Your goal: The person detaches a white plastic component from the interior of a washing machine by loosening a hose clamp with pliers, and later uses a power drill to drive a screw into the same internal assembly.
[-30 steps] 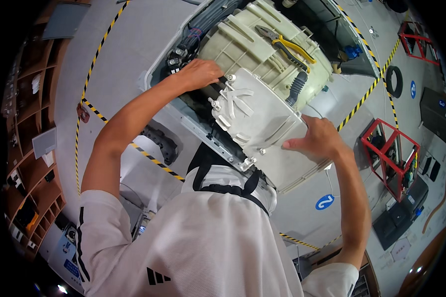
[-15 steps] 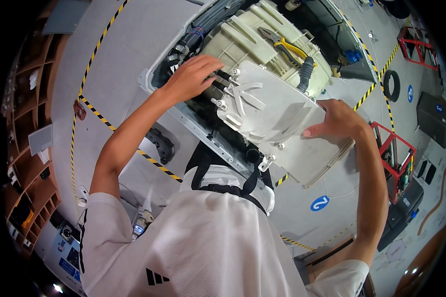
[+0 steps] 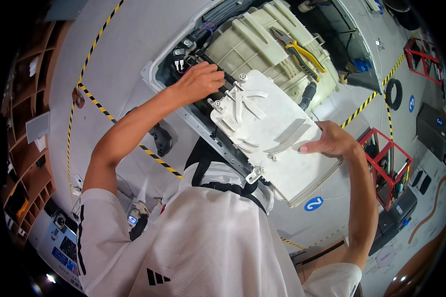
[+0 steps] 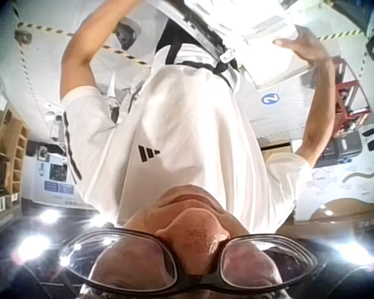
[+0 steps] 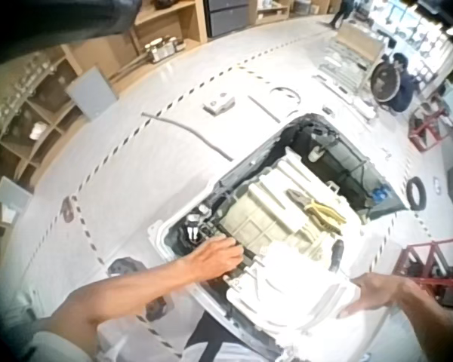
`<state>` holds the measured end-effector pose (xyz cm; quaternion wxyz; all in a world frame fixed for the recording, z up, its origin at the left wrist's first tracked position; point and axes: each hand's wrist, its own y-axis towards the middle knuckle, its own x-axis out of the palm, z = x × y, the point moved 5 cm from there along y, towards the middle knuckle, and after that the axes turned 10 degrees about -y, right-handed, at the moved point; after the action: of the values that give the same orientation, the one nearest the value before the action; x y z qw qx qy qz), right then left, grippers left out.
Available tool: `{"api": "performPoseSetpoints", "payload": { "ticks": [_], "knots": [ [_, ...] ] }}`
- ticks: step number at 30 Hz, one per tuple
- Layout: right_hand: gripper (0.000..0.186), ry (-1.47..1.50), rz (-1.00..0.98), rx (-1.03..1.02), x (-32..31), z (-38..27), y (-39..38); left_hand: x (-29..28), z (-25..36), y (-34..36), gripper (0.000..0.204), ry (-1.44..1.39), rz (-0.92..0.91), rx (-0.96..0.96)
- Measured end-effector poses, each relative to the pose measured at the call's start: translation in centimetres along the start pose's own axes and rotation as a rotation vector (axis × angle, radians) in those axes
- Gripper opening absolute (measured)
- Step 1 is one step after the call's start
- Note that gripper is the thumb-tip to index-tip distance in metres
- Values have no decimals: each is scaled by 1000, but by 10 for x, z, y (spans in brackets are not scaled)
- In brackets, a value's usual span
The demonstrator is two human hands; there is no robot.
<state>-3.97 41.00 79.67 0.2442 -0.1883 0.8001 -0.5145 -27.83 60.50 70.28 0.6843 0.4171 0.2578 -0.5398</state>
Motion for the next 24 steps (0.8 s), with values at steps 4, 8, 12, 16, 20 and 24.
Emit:
{"api": "performPoseSetpoints", "payload": {
  "ticks": [4,8,12,16,20,24],
  "knots": [
    [83,134,-88,-14,19,12,8,3,-5,0,12,-8,-54,20],
    [93,256,-119,-9,34,22,11,1,-7,-3,12,13,13,23],
    [87,239,-118,-43,34,17,9,1,-8,-4,13,-26,17,22],
    [79,23,-44,-38,23,5,6,5,-6,-4,12,-12,10,12],
    [78,1,0,-32,23,8,6,3,-6,-6,10,45,58,1],
    [76,-25,13,-31,23,10,5,2,-2,-8,6,82,58,17]
  ]
}}
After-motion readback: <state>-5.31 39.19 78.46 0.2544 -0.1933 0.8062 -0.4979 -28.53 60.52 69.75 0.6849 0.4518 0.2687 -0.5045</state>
